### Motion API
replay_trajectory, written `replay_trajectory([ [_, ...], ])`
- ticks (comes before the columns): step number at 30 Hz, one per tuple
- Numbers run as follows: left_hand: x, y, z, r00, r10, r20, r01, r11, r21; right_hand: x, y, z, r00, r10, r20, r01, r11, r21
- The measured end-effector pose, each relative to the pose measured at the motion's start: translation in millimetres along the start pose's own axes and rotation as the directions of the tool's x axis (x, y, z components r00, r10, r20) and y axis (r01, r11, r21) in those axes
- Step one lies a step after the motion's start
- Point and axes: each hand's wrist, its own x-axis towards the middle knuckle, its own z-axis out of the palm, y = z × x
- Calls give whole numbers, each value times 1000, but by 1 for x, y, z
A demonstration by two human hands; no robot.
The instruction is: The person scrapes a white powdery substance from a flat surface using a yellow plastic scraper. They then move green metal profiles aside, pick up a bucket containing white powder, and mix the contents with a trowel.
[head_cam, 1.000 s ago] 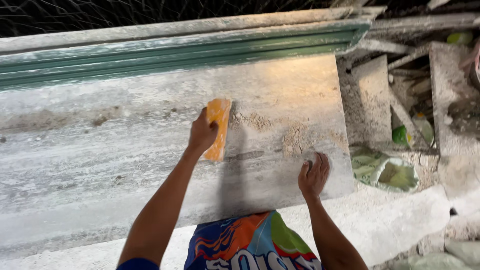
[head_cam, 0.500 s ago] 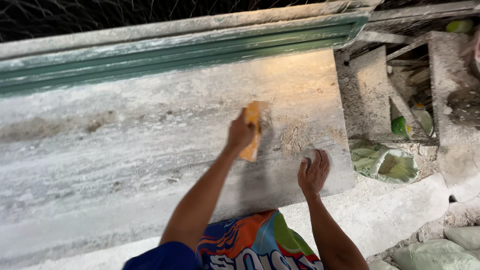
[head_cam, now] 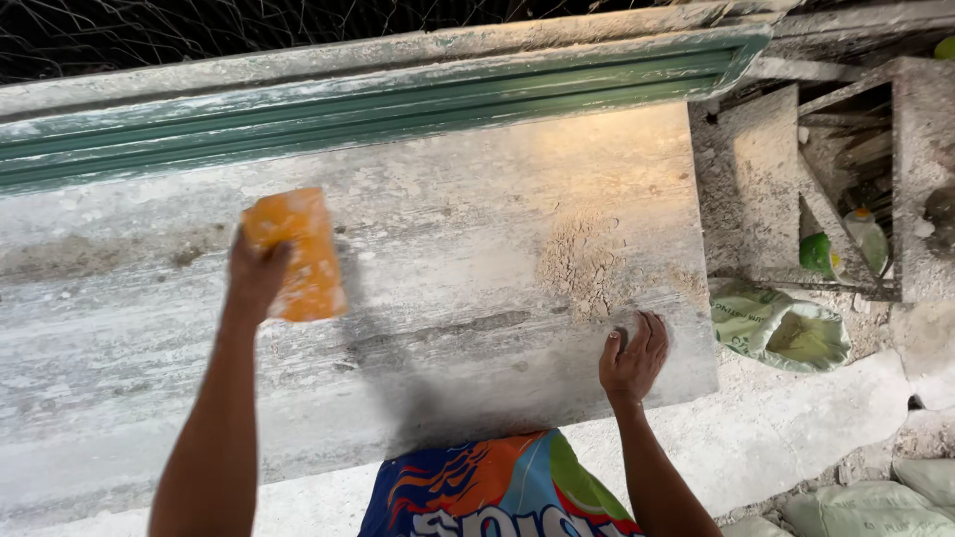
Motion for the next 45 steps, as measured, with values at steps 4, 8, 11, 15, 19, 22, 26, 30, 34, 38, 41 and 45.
replay_trajectory([
  [4, 24, 39, 94, 929, 354, 104, -366, 851, 375, 5, 7, 1, 1000, 12, 16, -11, 1000, -23],
  [8, 37, 83, 153, 983, -59, 173, -5, 937, 350, 12, 12, 2, 998, -45, -39, 45, 999, 4],
  [11, 43, 101, 169, 970, 147, 193, -207, 916, 342, 13, 13, -1, 996, -59, -61, 61, 998, 24],
  [15, 43, 81, 133, 978, 148, 149, -157, 987, 47, 17, 22, -2, 996, -53, -71, 54, 998, 20],
  [19, 26, 44, 92, 987, 84, 136, -73, 994, -84, 20, 22, -4, 998, -9, -54, 10, 1000, 6],
  [22, 18, 42, 104, 984, 149, 98, -142, 987, -77, 18, -9, 6, 996, -65, -60, 65, 998, 2],
  [26, 10, 98, 225, 987, -53, 150, 44, 997, 65, 22, -17, 2, 999, -34, -36, 34, 999, 3],
  [30, 16, 144, 256, 924, 362, 124, -382, 891, 244, 26, -15, 0, 998, -31, -49, 33, 999, 33],
  [34, 20, 128, 205, 983, 78, 166, -82, 996, 18, 50, 14, -1, 988, -156, 16, 157, 984, -88],
  [38, 5, 82, 127, 990, 104, 95, -90, 986, -143, 76, 63, -15, 996, -34, -85, 33, 999, -20],
  [41, -6, 67, 125, 994, 107, 14, -106, 994, -34, 86, 81, -16, 996, 41, -77, -42, 999, -11],
  [45, 5, 92, 216, 988, 153, 1, -151, 979, -137, 86, 80, -8, 996, 86, 3, -86, 996, -6],
])
